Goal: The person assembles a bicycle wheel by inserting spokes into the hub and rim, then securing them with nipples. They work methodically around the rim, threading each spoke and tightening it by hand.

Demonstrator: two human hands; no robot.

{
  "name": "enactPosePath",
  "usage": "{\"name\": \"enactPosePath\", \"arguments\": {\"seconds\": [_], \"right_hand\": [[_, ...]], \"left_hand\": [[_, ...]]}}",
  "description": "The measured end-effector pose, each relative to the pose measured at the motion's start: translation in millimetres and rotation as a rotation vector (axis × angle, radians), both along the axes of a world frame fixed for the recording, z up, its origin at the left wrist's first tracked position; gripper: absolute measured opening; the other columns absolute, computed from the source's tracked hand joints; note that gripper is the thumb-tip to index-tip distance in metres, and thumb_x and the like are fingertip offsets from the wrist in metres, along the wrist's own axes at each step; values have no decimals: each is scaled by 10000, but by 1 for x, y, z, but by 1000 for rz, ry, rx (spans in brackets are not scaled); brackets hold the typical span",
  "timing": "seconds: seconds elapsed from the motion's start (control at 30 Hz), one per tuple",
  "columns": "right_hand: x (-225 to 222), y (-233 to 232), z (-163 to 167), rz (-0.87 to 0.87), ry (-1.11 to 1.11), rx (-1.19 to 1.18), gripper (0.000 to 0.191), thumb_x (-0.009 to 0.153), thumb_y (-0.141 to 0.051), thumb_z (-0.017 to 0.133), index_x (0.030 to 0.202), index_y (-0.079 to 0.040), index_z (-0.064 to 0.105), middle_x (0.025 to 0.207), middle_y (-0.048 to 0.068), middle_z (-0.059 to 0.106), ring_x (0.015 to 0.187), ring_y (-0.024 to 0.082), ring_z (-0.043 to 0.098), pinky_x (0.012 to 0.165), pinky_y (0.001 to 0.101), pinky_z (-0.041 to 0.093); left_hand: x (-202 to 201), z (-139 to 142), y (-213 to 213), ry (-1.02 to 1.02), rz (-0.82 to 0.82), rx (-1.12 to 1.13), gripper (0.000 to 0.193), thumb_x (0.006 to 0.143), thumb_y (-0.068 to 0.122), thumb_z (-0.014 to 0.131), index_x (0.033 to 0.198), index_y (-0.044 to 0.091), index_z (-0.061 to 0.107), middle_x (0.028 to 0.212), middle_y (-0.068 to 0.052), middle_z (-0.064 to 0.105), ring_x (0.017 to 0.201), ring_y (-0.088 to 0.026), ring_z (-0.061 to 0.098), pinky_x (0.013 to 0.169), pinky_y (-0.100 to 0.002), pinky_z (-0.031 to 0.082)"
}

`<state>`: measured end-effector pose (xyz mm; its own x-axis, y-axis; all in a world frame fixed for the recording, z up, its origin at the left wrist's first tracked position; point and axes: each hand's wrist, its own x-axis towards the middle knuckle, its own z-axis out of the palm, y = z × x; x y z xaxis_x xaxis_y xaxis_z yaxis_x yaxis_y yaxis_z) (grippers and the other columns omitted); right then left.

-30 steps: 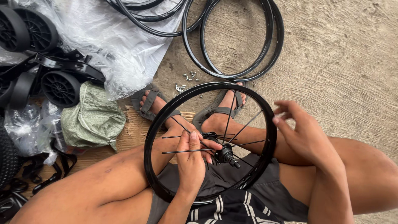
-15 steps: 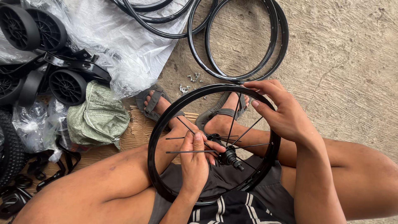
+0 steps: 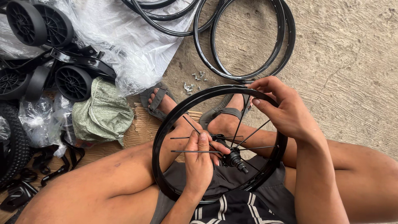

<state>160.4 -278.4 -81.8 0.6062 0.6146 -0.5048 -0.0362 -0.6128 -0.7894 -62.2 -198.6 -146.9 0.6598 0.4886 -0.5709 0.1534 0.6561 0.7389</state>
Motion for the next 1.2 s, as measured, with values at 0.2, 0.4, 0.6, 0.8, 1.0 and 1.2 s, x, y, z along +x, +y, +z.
{"name": "enactPosePath", "arguments": {"seconds": [0.2, 0.4, 0.6, 0.8, 1.0, 1.2], "right_hand": [[-2, 2, 3, 33, -83, 52, 241, 908, 44, 651, 1139, -23, 632, 1034, 32, 700, 999, 90, 682, 881, 271, 570], [-4, 2, 2, -3, -51, -25, 194, 933, 64, 641, 1104, -22, 612, 947, 54, 680, 940, 107, 668, 823, 279, 552], [-2, -4, 1, -15, 6, 127, 234, 895, 101, 607, 1086, -27, 566, 1019, 29, 677, 1021, 110, 683, 898, 282, 563], [-6, -4, -7, -66, -46, 65, 179, 921, 67, 649, 1085, -5, 636, 1034, 56, 721, 986, 98, 683, 881, 270, 566], [-13, -2, -8, -22, -245, 3, 207, 936, 23, 704, 1140, -15, 714, 1023, 68, 757, 943, 97, 687, 826, 264, 564], [-16, 4, -2, -49, -233, 28, 201, 938, 16, 681, 1136, -5, 654, 1056, 53, 751, 1008, 112, 716, 882, 270, 583]], "left_hand": [[0, 5, 1, -2, -17, 3, 326, 1128, 285, 330, 950, 58, 482, 703, -127, 745, 529, -75, 616, 460, -179, 442], [1, 8, -2, -4, -2, -21, 302, 1122, 273, 345, 956, 60, 481, 695, -113, 726, 559, -82, 646, 467, -186, 453], [1, 13, -4, 8, -16, -1, 290, 1124, 273, 353, 962, 70, 481, 697, -104, 733, 546, -66, 611, 466, -179, 429], [0, 14, -6, 9, 3, 14, 282, 1115, 269, 351, 966, 67, 480, 708, -102, 733, 575, -60, 641, 471, -181, 426], [-3, 14, -11, 37, 31, 5, 284, 1129, 265, 364, 979, 61, 492, 710, -106, 740, 526, -49, 546, 483, -175, 420], [-4, 18, -9, 27, 17, 16, 278, 1114, 258, 352, 977, 63, 494, 719, -97, 741, 584, -60, 649, 493, -173, 450]]}}
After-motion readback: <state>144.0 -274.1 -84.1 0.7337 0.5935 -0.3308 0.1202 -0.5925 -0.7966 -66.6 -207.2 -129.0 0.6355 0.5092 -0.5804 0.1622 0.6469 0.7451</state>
